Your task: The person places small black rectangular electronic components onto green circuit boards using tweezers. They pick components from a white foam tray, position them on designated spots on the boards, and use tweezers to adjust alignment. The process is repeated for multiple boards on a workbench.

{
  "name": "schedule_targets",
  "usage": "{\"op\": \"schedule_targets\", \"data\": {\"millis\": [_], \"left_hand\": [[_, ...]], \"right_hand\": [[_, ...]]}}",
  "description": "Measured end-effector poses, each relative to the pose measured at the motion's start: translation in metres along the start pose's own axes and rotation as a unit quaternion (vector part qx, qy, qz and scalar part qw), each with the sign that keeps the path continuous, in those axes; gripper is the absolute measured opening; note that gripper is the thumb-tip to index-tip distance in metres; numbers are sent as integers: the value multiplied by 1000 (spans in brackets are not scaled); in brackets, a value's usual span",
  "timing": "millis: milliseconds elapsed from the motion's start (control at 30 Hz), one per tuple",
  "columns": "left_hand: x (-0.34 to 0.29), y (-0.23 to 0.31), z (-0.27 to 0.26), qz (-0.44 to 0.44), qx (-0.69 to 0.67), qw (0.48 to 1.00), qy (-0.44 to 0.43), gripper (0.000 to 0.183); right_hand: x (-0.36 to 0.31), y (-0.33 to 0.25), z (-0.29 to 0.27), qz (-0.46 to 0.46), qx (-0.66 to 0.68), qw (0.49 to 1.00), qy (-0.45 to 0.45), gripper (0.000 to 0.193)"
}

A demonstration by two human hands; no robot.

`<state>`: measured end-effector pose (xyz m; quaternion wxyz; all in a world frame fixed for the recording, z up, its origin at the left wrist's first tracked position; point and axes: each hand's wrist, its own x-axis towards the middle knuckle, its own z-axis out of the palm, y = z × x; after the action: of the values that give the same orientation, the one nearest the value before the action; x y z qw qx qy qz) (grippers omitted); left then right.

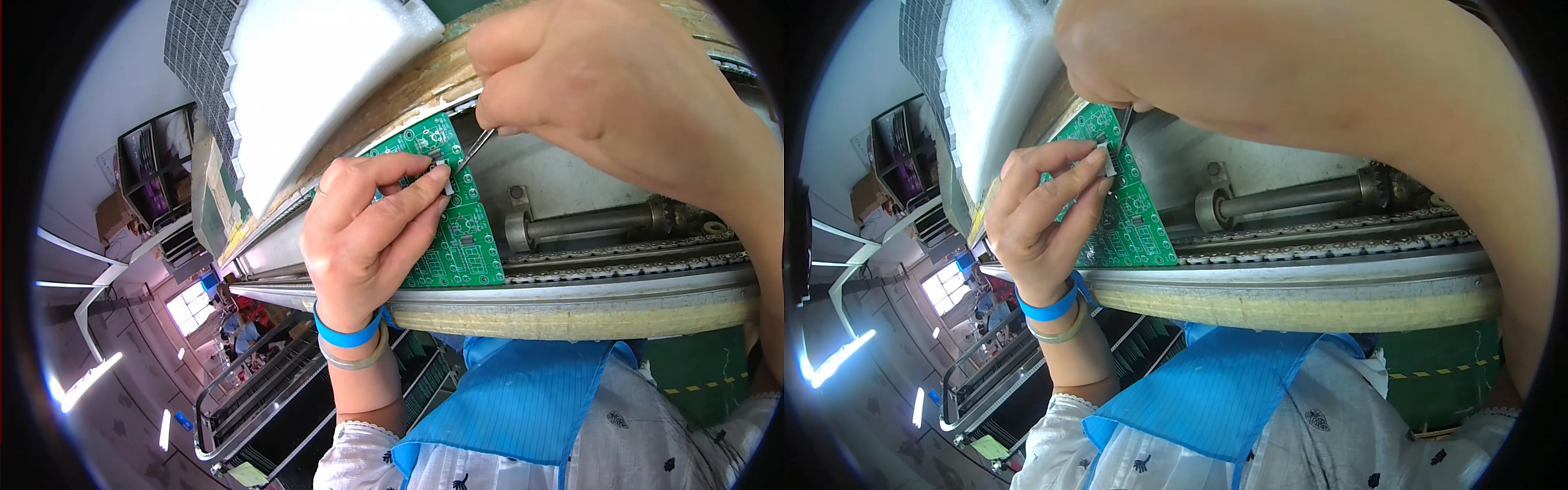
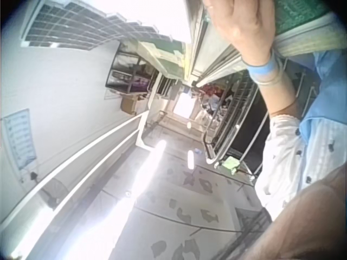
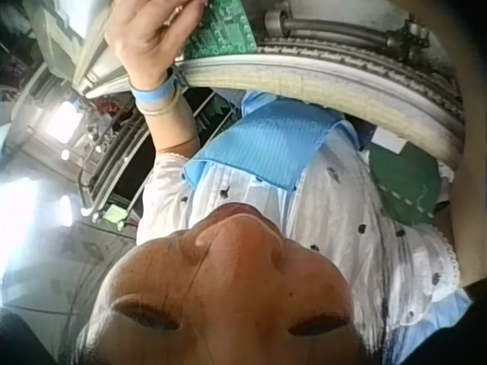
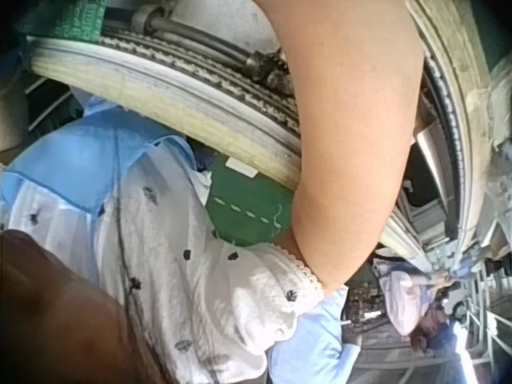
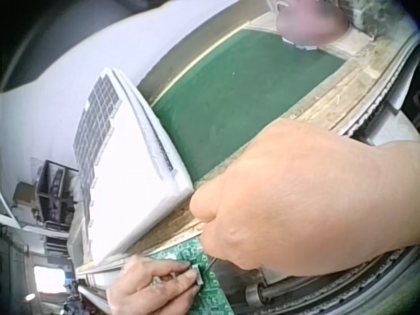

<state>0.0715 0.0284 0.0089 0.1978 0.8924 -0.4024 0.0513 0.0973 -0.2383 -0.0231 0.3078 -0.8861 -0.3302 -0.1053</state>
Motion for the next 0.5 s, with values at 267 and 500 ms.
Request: {"op": "schedule_targets", "data": {"millis": [267, 500], "left_hand": [[1, 1, 0, -2, -3, 1000, -4, 28], [0, -1, 1, -8, -12, 1000, -3, 29]], "right_hand": [[1, 1, 0, -7, 4, 1000, -1, 13], [3, 0, 2, -14, 5, 1000, -2, 13]]}}
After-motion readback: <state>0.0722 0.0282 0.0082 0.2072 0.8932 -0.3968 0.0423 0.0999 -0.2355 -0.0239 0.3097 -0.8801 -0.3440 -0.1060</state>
